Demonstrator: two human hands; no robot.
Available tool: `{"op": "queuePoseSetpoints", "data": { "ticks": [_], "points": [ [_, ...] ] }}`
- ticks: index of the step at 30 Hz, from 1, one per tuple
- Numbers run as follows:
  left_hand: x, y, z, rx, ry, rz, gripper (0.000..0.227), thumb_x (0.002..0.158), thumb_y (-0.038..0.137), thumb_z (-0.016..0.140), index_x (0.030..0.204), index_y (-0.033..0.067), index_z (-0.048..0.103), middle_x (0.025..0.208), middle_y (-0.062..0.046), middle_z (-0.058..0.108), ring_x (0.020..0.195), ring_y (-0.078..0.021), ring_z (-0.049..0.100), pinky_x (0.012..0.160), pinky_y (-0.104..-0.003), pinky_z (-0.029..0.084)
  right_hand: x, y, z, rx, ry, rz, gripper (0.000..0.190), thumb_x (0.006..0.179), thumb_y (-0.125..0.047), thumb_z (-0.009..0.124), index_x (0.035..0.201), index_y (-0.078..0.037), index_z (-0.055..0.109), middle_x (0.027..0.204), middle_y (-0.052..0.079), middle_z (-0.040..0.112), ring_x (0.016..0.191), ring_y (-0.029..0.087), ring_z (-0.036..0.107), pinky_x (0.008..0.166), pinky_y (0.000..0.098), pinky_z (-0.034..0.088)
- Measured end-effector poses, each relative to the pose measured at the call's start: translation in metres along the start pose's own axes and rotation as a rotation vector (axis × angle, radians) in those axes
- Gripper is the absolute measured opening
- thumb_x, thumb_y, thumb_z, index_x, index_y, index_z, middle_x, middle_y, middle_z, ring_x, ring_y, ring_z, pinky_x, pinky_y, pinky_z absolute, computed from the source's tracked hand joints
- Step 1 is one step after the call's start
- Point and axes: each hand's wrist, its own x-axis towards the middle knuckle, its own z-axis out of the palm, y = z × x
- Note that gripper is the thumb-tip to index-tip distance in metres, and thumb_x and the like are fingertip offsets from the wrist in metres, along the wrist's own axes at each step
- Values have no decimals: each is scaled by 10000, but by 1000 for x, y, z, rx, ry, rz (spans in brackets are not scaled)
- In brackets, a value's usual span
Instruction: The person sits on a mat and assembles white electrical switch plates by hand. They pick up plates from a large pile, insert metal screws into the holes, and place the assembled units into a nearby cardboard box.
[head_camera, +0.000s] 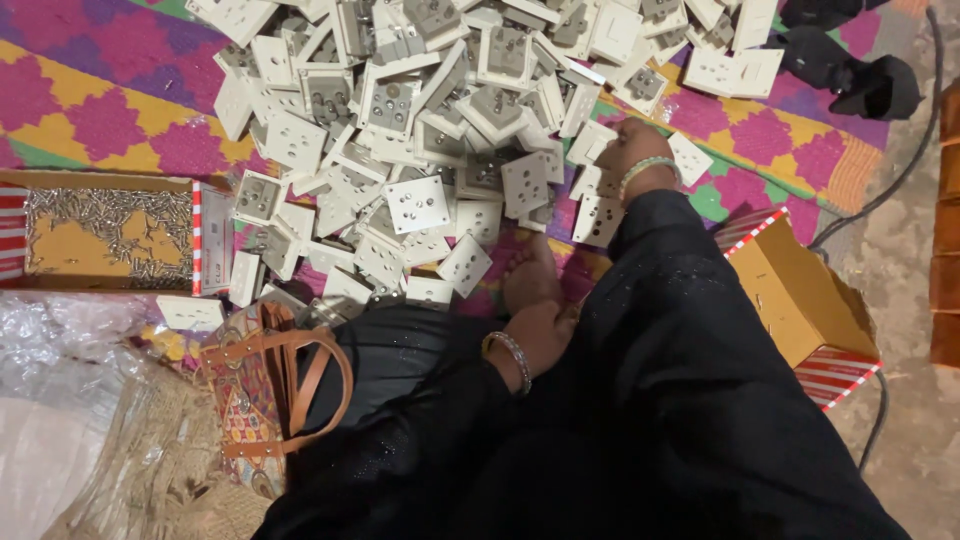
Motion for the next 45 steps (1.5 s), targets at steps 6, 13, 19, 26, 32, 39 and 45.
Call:
{"op": "queuePoseSetpoints", "data": {
  "ticks": [6, 13, 19, 26, 32, 39, 45],
  "points": [
    [-2, 8, -5, -47, -20, 8, 347, 947, 325, 577, 977, -9, 666, 974, -254, 717, 923, -435, 685, 826, -510, 536, -1, 30, -6, 330, 163, 48, 209, 967, -150, 681, 1120, -11, 709, 991, 205, 750, 919, 344, 742, 835, 419, 558],
    [-9, 21, -8, 6, -66, -39, 349, 1000, 293, 530, 984, -15, 694, 928, -243, 731, 871, -407, 722, 818, -482, 575, -5, 12, -21, -45, 192, -75, 331, 902, -142, 726, 1206, -16, 685, 1235, 239, 657, 1125, 420, 619, 969, 467, 491],
    [-6, 32, -19, -8, -96, 114, 300, 994, 229, 549, 1172, 44, 703, 1066, -253, 723, 1008, -415, 695, 929, -494, 515, 22, -38, 1, -216, 144, -444, 464, 915, -61, 663, 1379, -64, 652, 1392, 232, 583, 1229, 439, 559, 1003, 495, 452],
    [30, 33, -22, 251, 188, -95, 1002, 651, 161, 883, 1369, 9, 202, 1255, -206, 555, 1239, -358, 540, 1016, -393, 429, 27, -62, -13, -289, -34, -278, 331, 824, -177, 772, 1129, -82, 686, 1162, 197, 678, 1093, 411, 627, 912, 510, 500],
    [35, -12, 19, 121, 148, 217, 493, 800, 228, 723, 1171, -62, 575, 1215, -234, 599, 1249, -367, 504, 1049, -413, 351, 7, -19, -30, 366, 90, -202, 294, 974, -181, 764, 1104, -20, 556, 907, 110, 669, 847, 254, 675, 761, 393, 559],
    [14, -12, 8, 10, -61, 15, 406, 963, 339, 513, 995, -19, 703, 949, -269, 719, 912, -443, 684, 849, -528, 521, -68, 10, -59, 1243, -61, 213, 130, 1033, -142, 642, 1112, -95, 550, 875, 22, 628, 663, 132, 570, 565, 280, 474],
    [10, -17, 7, -23, 10, 63, 349, 893, 295, 615, 992, -27, 706, 993, -276, 711, 984, -441, 677, 876, -494, 530, -125, -9, -110, 1476, -94, 189, 91, 1055, -99, 572, 1136, -83, 535, 1000, 49, 661, 786, 142, 657, 645, 271, 541]
  ]
}}
